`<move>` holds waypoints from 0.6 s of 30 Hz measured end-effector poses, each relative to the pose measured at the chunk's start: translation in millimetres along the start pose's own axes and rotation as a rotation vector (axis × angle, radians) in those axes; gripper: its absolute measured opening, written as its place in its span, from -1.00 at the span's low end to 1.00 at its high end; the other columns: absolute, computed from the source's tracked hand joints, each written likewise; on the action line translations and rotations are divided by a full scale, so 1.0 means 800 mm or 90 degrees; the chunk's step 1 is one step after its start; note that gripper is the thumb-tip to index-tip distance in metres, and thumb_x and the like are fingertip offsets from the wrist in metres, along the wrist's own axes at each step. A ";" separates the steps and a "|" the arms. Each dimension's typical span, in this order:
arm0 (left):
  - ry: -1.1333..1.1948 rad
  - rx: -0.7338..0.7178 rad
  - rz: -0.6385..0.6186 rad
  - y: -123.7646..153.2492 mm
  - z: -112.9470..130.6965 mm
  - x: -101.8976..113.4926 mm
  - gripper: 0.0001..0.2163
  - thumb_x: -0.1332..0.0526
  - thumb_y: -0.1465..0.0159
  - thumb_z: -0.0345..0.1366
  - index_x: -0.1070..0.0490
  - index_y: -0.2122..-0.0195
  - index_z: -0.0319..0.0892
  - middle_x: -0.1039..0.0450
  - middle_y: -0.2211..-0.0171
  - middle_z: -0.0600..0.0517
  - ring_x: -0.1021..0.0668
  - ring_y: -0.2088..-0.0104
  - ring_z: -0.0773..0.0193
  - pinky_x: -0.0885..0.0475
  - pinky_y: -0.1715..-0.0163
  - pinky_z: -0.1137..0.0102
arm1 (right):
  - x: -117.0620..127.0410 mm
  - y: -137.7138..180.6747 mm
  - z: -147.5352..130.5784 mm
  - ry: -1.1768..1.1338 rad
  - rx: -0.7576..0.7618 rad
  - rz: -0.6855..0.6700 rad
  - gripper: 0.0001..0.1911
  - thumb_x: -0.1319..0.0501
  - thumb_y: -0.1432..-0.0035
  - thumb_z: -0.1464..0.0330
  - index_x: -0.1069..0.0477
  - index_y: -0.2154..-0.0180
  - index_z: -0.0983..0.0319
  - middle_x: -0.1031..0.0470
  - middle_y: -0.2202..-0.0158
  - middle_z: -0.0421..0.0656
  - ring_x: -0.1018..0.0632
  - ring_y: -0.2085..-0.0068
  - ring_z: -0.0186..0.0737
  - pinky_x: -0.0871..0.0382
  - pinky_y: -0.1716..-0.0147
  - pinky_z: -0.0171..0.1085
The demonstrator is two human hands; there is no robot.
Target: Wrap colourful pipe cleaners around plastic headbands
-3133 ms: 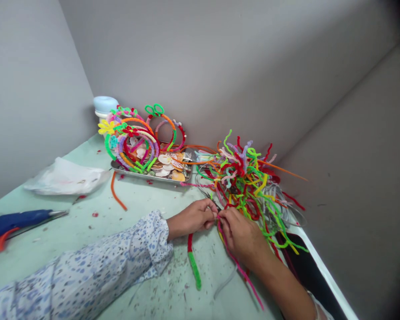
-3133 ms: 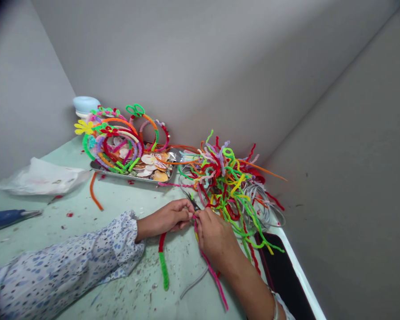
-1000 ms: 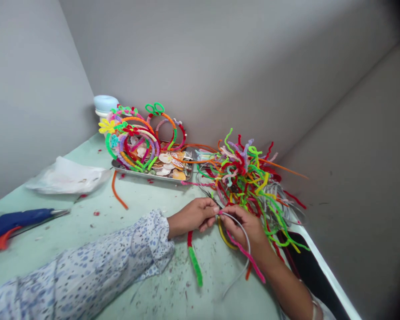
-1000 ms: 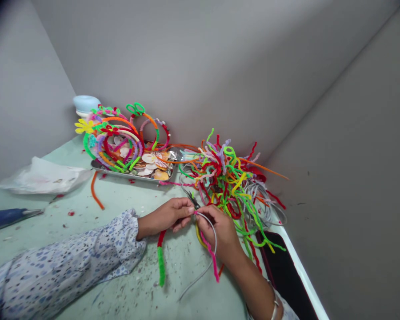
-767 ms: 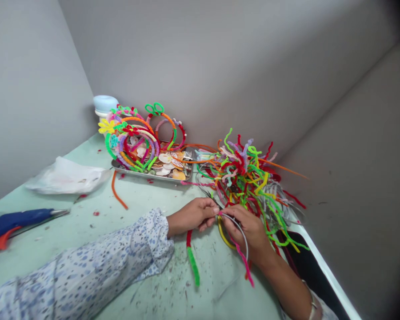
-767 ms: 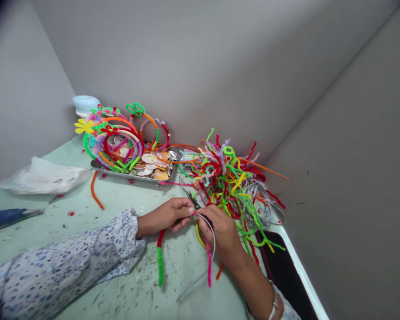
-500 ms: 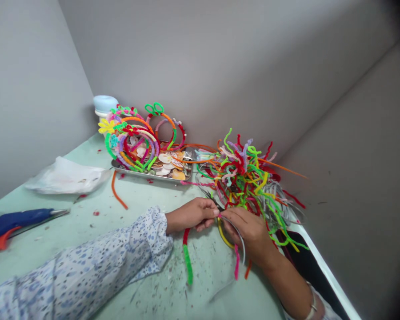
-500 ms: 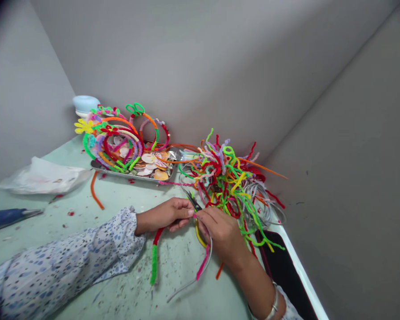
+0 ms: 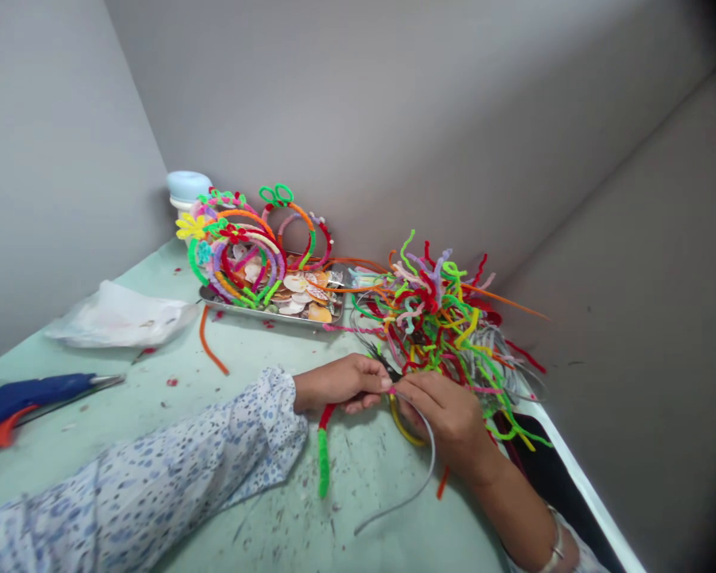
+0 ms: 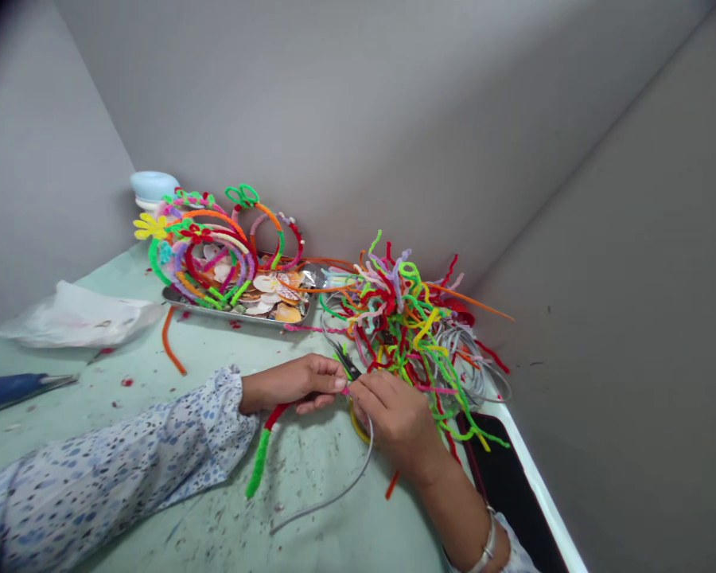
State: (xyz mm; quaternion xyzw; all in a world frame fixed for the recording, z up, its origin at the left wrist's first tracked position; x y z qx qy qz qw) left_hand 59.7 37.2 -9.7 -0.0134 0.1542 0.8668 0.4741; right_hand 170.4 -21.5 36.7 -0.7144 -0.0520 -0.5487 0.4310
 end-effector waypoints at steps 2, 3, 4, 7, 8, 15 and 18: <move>0.004 -0.004 -0.004 0.001 0.001 0.000 -0.69 -0.20 -0.11 -0.05 -0.19 0.46 -0.20 -0.21 0.65 0.20 -0.21 0.77 0.53 -0.02 0.77 0.54 | 0.001 0.001 0.001 0.016 -0.003 0.008 -0.81 -0.10 -0.17 0.47 -0.46 0.22 0.20 -0.51 0.30 -0.07 -0.50 0.26 -0.19 -0.37 0.27 -0.22; 0.008 -0.010 -0.004 0.001 0.002 0.000 -0.69 -0.20 -0.11 -0.06 -0.19 0.46 -0.20 -0.21 0.65 0.20 -0.21 0.77 0.54 -0.02 0.77 0.54 | 0.001 0.001 0.001 0.027 -0.008 0.011 -0.81 -0.10 -0.17 0.46 -0.46 0.22 0.20 -0.51 0.30 -0.07 -0.50 0.27 -0.19 -0.36 0.28 -0.23; 0.011 -0.016 -0.004 0.001 0.003 0.000 -0.70 -0.19 -0.12 -0.06 -0.19 0.46 -0.20 -0.21 0.65 0.20 -0.21 0.77 0.54 -0.02 0.78 0.55 | 0.001 0.002 0.002 0.038 -0.017 0.012 -0.81 -0.11 -0.17 0.46 -0.46 0.22 0.19 -0.51 0.31 -0.08 -0.49 0.28 -0.20 -0.35 0.29 -0.24; 0.029 -0.034 0.005 0.002 0.005 0.000 -0.73 -0.18 -0.14 -0.09 -0.20 0.43 -0.21 -0.21 0.63 0.20 -0.20 0.77 0.55 -0.01 0.78 0.55 | 0.001 0.003 0.005 0.043 -0.057 0.014 -0.83 -0.12 -0.17 0.45 -0.45 0.22 0.20 -0.51 0.32 -0.08 -0.47 0.30 -0.20 -0.33 0.29 -0.24; 0.036 -0.038 0.011 0.002 0.005 0.000 -0.74 -0.17 -0.15 -0.11 -0.21 0.42 -0.21 -0.22 0.63 0.20 -0.20 0.77 0.55 -0.01 0.78 0.56 | 0.000 0.004 0.006 0.034 -0.075 0.016 -0.84 -0.12 -0.17 0.44 -0.45 0.22 0.21 -0.51 0.32 -0.08 -0.47 0.29 -0.19 -0.33 0.28 -0.23; 0.072 -0.072 0.054 0.001 0.005 0.003 -0.79 -0.17 -0.17 -0.17 -0.23 0.36 -0.21 -0.24 0.62 0.19 -0.23 0.75 0.55 -0.08 0.76 0.58 | -0.009 0.005 0.017 -0.096 -0.214 0.030 -0.88 -0.13 -0.17 0.38 -0.43 0.27 0.24 -0.49 0.39 -0.11 -0.48 0.35 -0.23 -0.34 0.35 -0.28; 0.091 -0.087 0.066 -0.001 0.005 0.005 -0.79 -0.17 -0.17 -0.17 -0.22 0.36 -0.21 -0.24 0.62 0.18 -0.24 0.74 0.55 -0.11 0.75 0.59 | -0.010 0.005 0.020 -0.160 -0.247 0.050 -0.84 -0.12 -0.18 0.37 -0.45 0.24 0.23 -0.51 0.34 -0.09 -0.50 0.31 -0.20 -0.36 0.29 -0.25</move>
Point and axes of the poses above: each hand's wrist, its own y-axis away from the middle knuckle, its own x-axis out of the back of the hand, z = x × y, the point moved 6 cm from there along -y, towards the middle knuckle
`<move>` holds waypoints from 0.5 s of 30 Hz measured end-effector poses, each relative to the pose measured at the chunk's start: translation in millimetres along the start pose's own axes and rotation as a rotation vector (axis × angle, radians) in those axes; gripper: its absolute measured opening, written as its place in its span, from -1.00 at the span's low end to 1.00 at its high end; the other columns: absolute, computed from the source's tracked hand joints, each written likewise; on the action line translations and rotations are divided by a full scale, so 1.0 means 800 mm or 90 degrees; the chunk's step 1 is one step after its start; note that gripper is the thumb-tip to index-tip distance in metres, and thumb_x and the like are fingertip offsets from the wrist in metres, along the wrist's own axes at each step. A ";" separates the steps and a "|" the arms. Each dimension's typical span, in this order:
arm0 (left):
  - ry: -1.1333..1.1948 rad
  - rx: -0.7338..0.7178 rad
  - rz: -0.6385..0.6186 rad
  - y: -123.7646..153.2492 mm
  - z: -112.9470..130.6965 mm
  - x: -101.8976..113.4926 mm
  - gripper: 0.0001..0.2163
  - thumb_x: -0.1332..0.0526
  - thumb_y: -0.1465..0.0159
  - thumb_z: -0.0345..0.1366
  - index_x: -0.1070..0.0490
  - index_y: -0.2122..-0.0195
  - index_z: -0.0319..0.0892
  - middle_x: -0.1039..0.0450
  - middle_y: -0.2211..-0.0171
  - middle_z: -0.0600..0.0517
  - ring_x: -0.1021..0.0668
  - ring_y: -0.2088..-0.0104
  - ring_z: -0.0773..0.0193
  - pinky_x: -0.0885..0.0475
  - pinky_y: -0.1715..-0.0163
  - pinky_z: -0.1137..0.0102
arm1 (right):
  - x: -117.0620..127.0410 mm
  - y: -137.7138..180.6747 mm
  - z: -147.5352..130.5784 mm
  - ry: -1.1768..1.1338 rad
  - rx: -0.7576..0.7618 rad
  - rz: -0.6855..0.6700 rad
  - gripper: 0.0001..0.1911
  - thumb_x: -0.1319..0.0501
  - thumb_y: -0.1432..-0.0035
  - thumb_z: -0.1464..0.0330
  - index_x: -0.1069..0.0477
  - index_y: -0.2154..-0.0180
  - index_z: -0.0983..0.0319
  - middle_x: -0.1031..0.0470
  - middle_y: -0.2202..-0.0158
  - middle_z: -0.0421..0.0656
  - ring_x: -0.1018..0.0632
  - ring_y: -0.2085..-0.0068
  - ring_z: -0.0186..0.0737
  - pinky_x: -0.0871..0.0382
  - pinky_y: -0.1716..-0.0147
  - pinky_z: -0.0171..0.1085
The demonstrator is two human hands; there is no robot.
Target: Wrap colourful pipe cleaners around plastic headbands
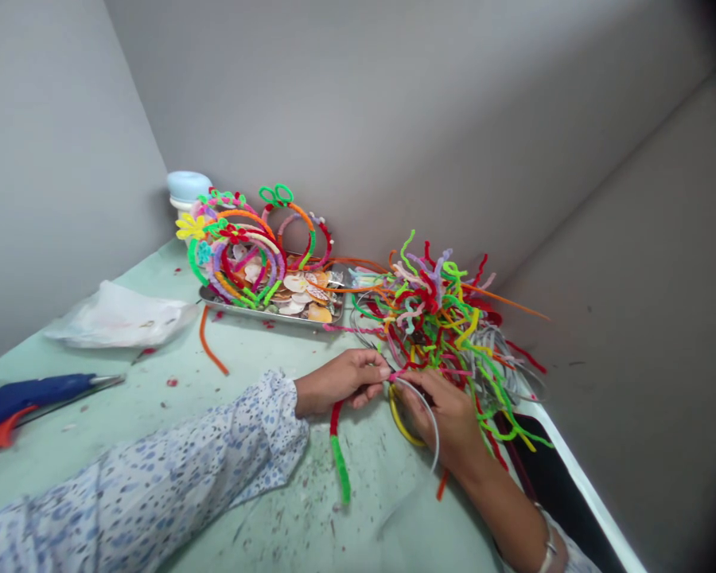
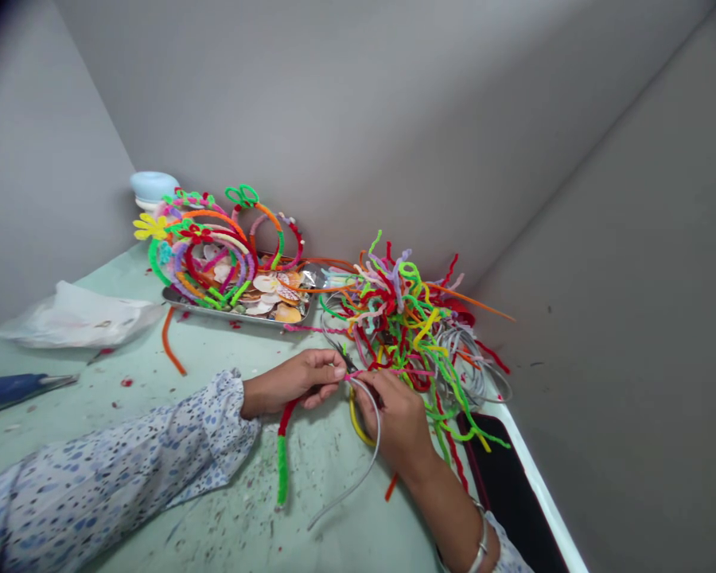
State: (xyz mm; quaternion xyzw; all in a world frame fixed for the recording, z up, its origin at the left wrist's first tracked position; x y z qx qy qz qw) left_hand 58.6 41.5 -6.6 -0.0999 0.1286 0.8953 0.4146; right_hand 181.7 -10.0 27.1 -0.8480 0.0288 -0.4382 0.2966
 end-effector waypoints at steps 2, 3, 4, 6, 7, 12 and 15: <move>0.012 -0.009 0.005 -0.001 0.000 0.001 -0.79 -0.17 -0.17 -0.17 -0.22 0.36 -0.20 -0.24 0.62 0.18 -0.25 0.74 0.55 -0.11 0.75 0.60 | -0.001 -0.001 0.006 -0.071 -0.062 -0.006 -0.82 -0.12 -0.17 0.34 -0.47 0.24 0.22 -0.53 0.31 -0.09 -0.51 0.30 -0.19 -0.37 0.28 -0.24; 0.016 -0.012 0.004 -0.001 -0.001 0.002 -0.79 -0.17 -0.17 -0.17 -0.21 0.36 -0.20 -0.25 0.62 0.18 -0.25 0.73 0.54 -0.11 0.74 0.60 | -0.004 -0.001 0.010 -0.121 -0.112 -0.020 -0.80 -0.12 -0.18 0.31 -0.48 0.24 0.22 -0.53 0.33 -0.09 -0.51 0.32 -0.20 -0.37 0.30 -0.25; 0.016 -0.013 0.004 -0.002 -0.001 0.002 -0.79 -0.17 -0.17 -0.16 -0.21 0.36 -0.20 -0.25 0.62 0.18 -0.25 0.73 0.54 -0.12 0.74 0.60 | -0.008 -0.001 0.015 -0.184 -0.169 -0.040 -0.78 -0.11 -0.19 0.28 -0.48 0.25 0.23 -0.53 0.36 -0.10 -0.51 0.36 -0.21 -0.37 0.34 -0.26; 0.010 -0.014 0.002 -0.003 -0.002 0.002 -0.78 -0.17 -0.17 -0.15 -0.21 0.35 -0.20 -0.26 0.62 0.18 -0.26 0.73 0.53 -0.15 0.73 0.59 | -0.018 0.002 0.025 -0.326 -0.291 -0.080 -0.70 -0.08 -0.20 0.21 -0.49 0.26 0.25 -0.52 0.41 -0.11 -0.49 0.43 -0.25 -0.36 0.43 -0.29; 0.005 -0.014 0.001 -0.003 -0.003 0.002 -0.77 -0.18 -0.16 -0.15 -0.21 0.35 -0.20 -0.26 0.62 0.18 -0.26 0.72 0.53 -0.16 0.73 0.59 | -0.023 0.004 0.029 -0.393 -0.344 -0.092 -0.66 -0.06 -0.21 0.17 -0.49 0.25 0.27 -0.51 0.43 -0.11 -0.47 0.46 -0.27 -0.33 0.48 -0.31; -0.017 -0.035 0.000 -0.004 -0.004 0.001 -0.76 -0.18 -0.16 -0.13 -0.21 0.34 -0.19 -0.26 0.61 0.18 -0.26 0.70 0.53 -0.15 0.71 0.59 | -0.029 0.007 0.039 -0.549 -0.453 -0.096 -0.60 -0.08 -0.18 0.11 -0.48 0.23 0.28 -0.49 0.44 -0.11 -0.46 0.49 -0.31 -0.22 0.58 -0.38; -0.035 -0.036 0.013 -0.004 -0.005 0.001 -0.74 -0.18 -0.16 -0.11 -0.21 0.35 -0.20 -0.26 0.59 0.17 -0.26 0.69 0.53 -0.15 0.70 0.60 | -0.027 0.006 0.037 -0.522 -0.445 -0.113 -0.66 -0.16 -0.13 0.13 -0.50 0.29 0.27 -0.48 0.46 -0.14 -0.45 0.47 -0.31 -0.23 0.54 -0.37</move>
Point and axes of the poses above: each hand's wrist, its own y-axis away from the middle knuckle, its own x-axis out of the back of the hand, z = x × y, the point moved 6 cm from there along -y, towards the middle knuckle
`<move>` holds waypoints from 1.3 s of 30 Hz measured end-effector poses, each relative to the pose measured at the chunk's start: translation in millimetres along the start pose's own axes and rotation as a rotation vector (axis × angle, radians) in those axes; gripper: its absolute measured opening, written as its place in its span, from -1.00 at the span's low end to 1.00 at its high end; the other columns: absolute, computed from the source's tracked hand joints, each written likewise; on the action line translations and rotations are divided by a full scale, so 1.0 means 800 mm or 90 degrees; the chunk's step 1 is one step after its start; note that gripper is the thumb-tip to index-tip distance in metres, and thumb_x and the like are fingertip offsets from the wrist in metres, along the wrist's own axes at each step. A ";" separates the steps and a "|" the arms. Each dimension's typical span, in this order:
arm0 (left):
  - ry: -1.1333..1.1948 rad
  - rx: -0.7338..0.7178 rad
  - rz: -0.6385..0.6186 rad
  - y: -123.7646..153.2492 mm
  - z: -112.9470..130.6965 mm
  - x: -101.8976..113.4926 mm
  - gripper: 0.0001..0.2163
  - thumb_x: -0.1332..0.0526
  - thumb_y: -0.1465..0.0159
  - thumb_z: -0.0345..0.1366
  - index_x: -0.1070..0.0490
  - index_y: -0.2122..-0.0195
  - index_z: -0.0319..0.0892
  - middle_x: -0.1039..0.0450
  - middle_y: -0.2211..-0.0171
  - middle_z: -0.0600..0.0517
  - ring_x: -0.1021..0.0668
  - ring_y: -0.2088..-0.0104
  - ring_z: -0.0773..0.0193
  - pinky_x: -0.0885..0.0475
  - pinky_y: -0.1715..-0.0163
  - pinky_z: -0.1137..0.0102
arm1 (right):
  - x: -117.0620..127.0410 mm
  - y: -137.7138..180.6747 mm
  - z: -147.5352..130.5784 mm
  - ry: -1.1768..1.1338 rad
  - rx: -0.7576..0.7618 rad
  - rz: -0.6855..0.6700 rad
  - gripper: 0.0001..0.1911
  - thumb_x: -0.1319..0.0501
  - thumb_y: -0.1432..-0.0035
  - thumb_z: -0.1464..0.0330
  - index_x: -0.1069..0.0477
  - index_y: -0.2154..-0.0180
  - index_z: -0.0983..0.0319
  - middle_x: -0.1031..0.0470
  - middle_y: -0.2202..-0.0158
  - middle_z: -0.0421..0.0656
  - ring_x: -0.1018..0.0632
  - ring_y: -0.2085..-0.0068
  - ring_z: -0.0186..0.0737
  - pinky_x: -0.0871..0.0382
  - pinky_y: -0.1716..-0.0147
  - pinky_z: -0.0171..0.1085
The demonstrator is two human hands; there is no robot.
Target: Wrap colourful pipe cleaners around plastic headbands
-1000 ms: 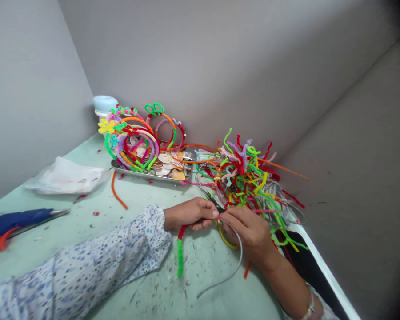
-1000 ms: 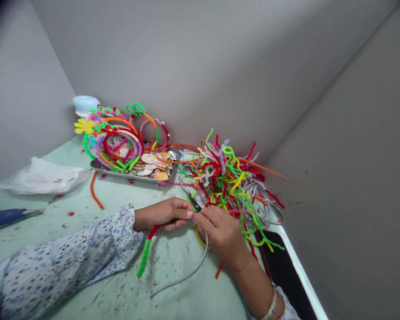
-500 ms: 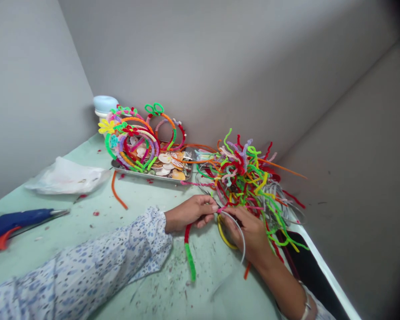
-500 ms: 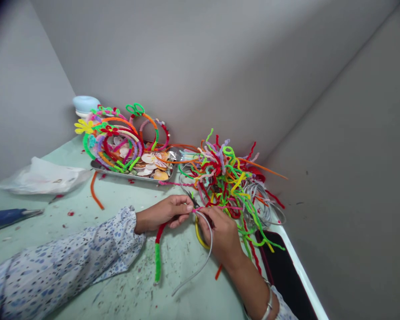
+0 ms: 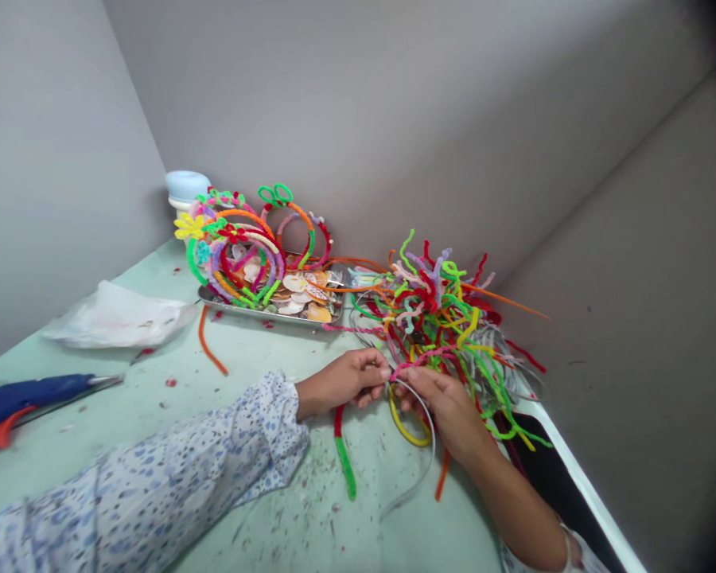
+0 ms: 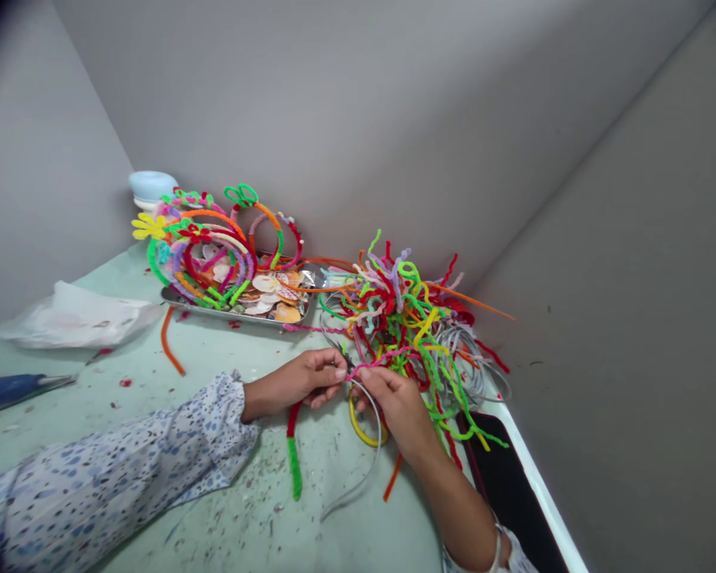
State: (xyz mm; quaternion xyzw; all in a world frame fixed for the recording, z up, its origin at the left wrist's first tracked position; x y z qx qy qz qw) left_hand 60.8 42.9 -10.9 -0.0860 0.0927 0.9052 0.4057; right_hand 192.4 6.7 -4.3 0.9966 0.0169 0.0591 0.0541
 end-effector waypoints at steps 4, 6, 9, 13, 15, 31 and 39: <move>-0.038 -0.020 0.010 0.001 0.004 -0.002 -0.73 -0.19 -0.15 -0.11 -0.22 0.35 -0.22 -0.27 0.54 0.15 -0.25 0.67 0.54 -0.14 0.69 0.59 | -0.004 0.003 -0.001 0.009 -0.037 -0.003 -0.66 -0.19 -0.08 0.12 -0.50 0.33 0.27 -0.48 0.46 -0.15 -0.40 0.53 -0.36 -0.19 0.57 -0.38; -0.058 -0.032 0.012 0.001 0.006 -0.002 -0.74 -0.18 -0.16 -0.12 -0.23 0.36 -0.23 -0.23 0.55 0.16 -0.23 0.66 0.54 -0.13 0.68 0.58 | -0.005 0.004 0.000 -0.002 -0.055 -0.001 -0.66 -0.20 -0.07 0.11 -0.49 0.36 0.28 -0.47 0.46 -0.16 -0.39 0.55 -0.37 -0.18 0.57 -0.38; -0.078 -0.034 0.009 0.001 0.007 -0.003 -0.75 -0.19 -0.16 -0.14 -0.24 0.38 -0.24 -0.19 0.60 0.17 -0.21 0.67 0.53 -0.10 0.69 0.56 | -0.006 0.004 0.001 -0.012 -0.060 0.013 -0.68 -0.22 -0.05 0.13 -0.47 0.38 0.28 -0.43 0.48 -0.19 -0.36 0.55 -0.39 -0.18 0.55 -0.38; -0.093 -0.022 0.004 0.002 0.007 -0.004 -0.74 -0.19 -0.15 -0.12 -0.25 0.38 -0.23 -0.18 0.63 0.19 -0.20 0.68 0.51 -0.08 0.68 0.54 | -0.004 0.002 0.005 -0.045 -0.058 0.047 -0.71 -0.24 -0.03 0.15 -0.44 0.42 0.27 -0.36 0.54 -0.24 -0.32 0.56 -0.40 -0.17 0.55 -0.38; -0.099 -0.017 0.001 0.003 0.007 -0.005 -0.73 -0.19 -0.15 -0.10 -0.25 0.38 -0.23 -0.18 0.63 0.19 -0.20 0.68 0.51 -0.08 0.68 0.53 | -0.002 0.002 0.008 -0.065 -0.060 0.064 -0.72 -0.25 -0.02 0.16 -0.43 0.43 0.27 -0.35 0.55 -0.24 -0.31 0.56 -0.39 -0.16 0.56 -0.38; -0.098 0.009 -0.011 0.002 0.002 -0.007 -0.76 -0.16 -0.17 -0.15 -0.32 0.33 -0.25 -0.25 0.59 0.16 -0.18 0.69 0.53 -0.04 0.69 0.54 | 0.002 0.012 -0.014 0.060 0.048 0.177 -0.80 -0.23 -0.03 0.21 -0.42 0.44 0.23 -0.43 0.49 -0.24 -0.38 0.43 -0.28 -0.22 0.42 -0.34; -0.142 0.016 -0.016 0.001 -0.003 -0.008 -0.75 -0.12 -0.19 -0.13 -0.34 0.28 -0.25 -0.26 0.58 0.16 -0.17 0.70 0.53 -0.04 0.69 0.54 | 0.000 0.018 -0.024 0.130 0.085 0.188 -0.79 -0.21 -0.04 0.22 -0.42 0.46 0.24 -0.40 0.52 -0.23 -0.36 0.45 -0.28 -0.22 0.43 -0.34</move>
Point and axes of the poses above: each hand's wrist, its own y-axis away from the middle knuckle, its own x-axis out of the back of the hand, z = x × y, the point moved 6 cm from there along -y, towards the middle knuckle
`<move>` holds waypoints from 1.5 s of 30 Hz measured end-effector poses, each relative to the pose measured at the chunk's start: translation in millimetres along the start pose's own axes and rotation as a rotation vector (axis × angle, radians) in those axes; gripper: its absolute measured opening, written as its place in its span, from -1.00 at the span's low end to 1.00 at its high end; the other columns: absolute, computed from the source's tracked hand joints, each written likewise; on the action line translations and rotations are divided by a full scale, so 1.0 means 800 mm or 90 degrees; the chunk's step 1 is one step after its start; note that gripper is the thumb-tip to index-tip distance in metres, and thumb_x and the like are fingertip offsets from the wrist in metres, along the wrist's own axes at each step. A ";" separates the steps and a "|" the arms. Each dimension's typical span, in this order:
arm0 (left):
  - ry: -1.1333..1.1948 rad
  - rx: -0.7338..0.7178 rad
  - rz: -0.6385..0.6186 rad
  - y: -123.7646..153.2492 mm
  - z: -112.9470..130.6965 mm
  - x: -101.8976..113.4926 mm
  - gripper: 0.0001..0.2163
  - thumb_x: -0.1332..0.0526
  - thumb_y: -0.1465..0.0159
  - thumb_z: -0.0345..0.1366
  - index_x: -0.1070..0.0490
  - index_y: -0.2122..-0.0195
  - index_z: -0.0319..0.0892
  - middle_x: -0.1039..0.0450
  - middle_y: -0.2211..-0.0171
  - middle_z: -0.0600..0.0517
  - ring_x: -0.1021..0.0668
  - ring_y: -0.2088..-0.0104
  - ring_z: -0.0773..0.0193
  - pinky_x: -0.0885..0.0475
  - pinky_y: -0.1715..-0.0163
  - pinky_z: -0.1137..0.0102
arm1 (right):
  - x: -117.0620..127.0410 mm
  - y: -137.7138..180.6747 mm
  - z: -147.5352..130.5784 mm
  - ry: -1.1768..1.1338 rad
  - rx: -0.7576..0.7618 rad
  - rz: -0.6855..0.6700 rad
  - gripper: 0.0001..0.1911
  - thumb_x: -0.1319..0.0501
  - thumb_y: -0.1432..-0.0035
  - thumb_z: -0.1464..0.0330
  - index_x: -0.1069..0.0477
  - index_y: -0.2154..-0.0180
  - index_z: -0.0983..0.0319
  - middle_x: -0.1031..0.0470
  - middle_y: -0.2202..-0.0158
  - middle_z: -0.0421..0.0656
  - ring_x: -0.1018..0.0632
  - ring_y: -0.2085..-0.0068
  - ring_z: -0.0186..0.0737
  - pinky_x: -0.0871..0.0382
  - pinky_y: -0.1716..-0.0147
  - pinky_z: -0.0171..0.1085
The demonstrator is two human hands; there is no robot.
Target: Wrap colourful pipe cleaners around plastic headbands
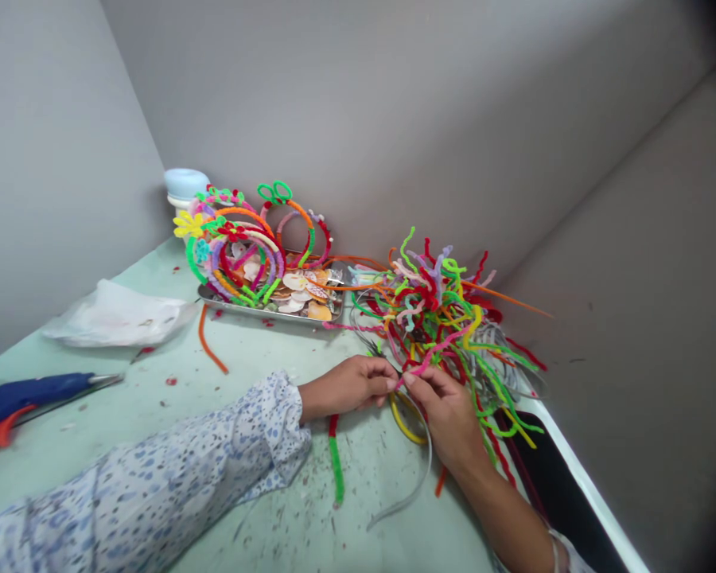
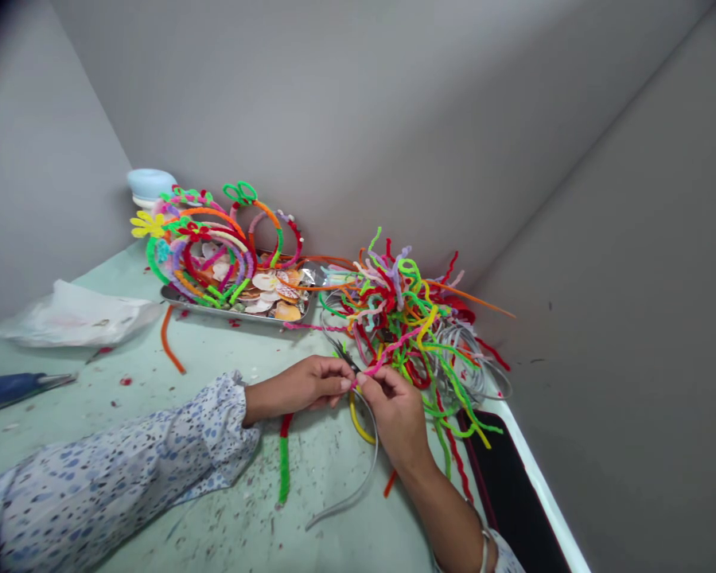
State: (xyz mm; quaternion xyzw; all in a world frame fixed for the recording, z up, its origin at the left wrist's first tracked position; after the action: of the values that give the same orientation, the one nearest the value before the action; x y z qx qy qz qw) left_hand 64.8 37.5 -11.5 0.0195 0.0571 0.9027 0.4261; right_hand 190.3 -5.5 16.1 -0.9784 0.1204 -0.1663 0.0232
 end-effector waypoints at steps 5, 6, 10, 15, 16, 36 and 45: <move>-0.043 -0.006 0.016 0.000 0.002 0.000 -0.76 -0.10 -0.21 -0.15 -0.35 0.30 -0.25 -0.25 0.58 0.15 -0.18 0.68 0.52 -0.07 0.67 0.54 | -0.001 0.001 -0.001 0.034 0.013 -0.007 -0.79 -0.18 -0.05 0.23 -0.42 0.50 0.22 -0.39 0.55 -0.22 -0.36 0.47 -0.26 -0.21 0.45 -0.32; -0.054 -0.010 0.019 0.000 0.003 0.000 -0.76 -0.09 -0.21 -0.15 -0.35 0.31 -0.24 -0.25 0.58 0.14 -0.19 0.68 0.52 -0.08 0.66 0.54 | -0.002 0.001 -0.001 0.042 0.017 -0.007 -0.79 -0.18 -0.04 0.23 -0.43 0.51 0.22 -0.38 0.56 -0.22 -0.35 0.48 -0.26 -0.21 0.46 -0.32; -0.069 -0.026 0.026 0.001 0.006 0.000 -0.79 -0.09 -0.21 -0.18 -0.34 0.36 -0.24 -0.24 0.59 0.15 -0.20 0.67 0.52 -0.09 0.64 0.54 | -0.003 0.002 -0.004 0.058 0.041 -0.016 -0.79 -0.19 -0.04 0.23 -0.43 0.52 0.21 -0.39 0.56 -0.22 -0.35 0.47 -0.25 -0.23 0.44 -0.31; -0.034 -0.013 0.043 -0.003 -0.001 0.004 -0.79 -0.10 -0.20 -0.17 -0.33 0.33 -0.24 -0.24 0.60 0.16 -0.19 0.68 0.52 -0.09 0.65 0.54 | -0.007 -0.001 -0.004 0.006 0.033 -0.044 -0.81 -0.20 -0.04 0.22 -0.42 0.44 0.22 -0.43 0.49 -0.19 -0.40 0.43 -0.24 -0.26 0.42 -0.30; -0.026 -0.008 0.051 -0.003 -0.003 0.005 -0.79 -0.10 -0.19 -0.17 -0.33 0.33 -0.24 -0.24 0.60 0.16 -0.19 0.69 0.52 -0.08 0.66 0.53 | -0.008 -0.002 -0.004 -0.007 0.028 -0.052 -0.81 -0.20 -0.04 0.22 -0.42 0.41 0.22 -0.43 0.48 -0.19 -0.40 0.43 -0.24 -0.26 0.43 -0.31; 0.009 0.015 0.061 -0.002 -0.009 0.006 -0.91 -0.06 -0.10 -0.36 -0.28 0.37 -0.22 -0.26 0.62 0.17 -0.23 0.73 0.51 -0.11 0.72 0.55 | -0.019 -0.007 0.017 0.032 0.024 -0.115 -0.85 -0.20 -0.03 0.26 -0.39 0.38 0.20 -0.45 0.47 -0.20 -0.43 0.44 -0.25 -0.27 0.45 -0.31; 0.027 0.033 0.061 -0.004 -0.011 0.006 -0.91 -0.06 -0.05 -0.40 -0.27 0.39 -0.23 -0.29 0.63 0.16 -0.25 0.75 0.52 -0.12 0.74 0.57 | -0.020 -0.007 0.019 0.080 0.057 -0.124 -0.88 -0.17 -0.07 0.30 -0.40 0.37 0.21 -0.45 0.45 -0.18 -0.43 0.43 -0.25 -0.29 0.42 -0.30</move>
State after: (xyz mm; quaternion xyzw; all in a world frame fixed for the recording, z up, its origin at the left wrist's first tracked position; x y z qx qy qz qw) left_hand 63.3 42.2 -20.3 0.0141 0.0887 0.9203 0.3807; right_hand 181.6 4.0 -3.1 -0.9712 0.0189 -0.2338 0.0429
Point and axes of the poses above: each hand's wrist, its own y-axis away from the middle knuckle, its own x-axis out of the back of the hand, z = x × y, the point moved 6 cm from there along -y, towards the middle knuckle
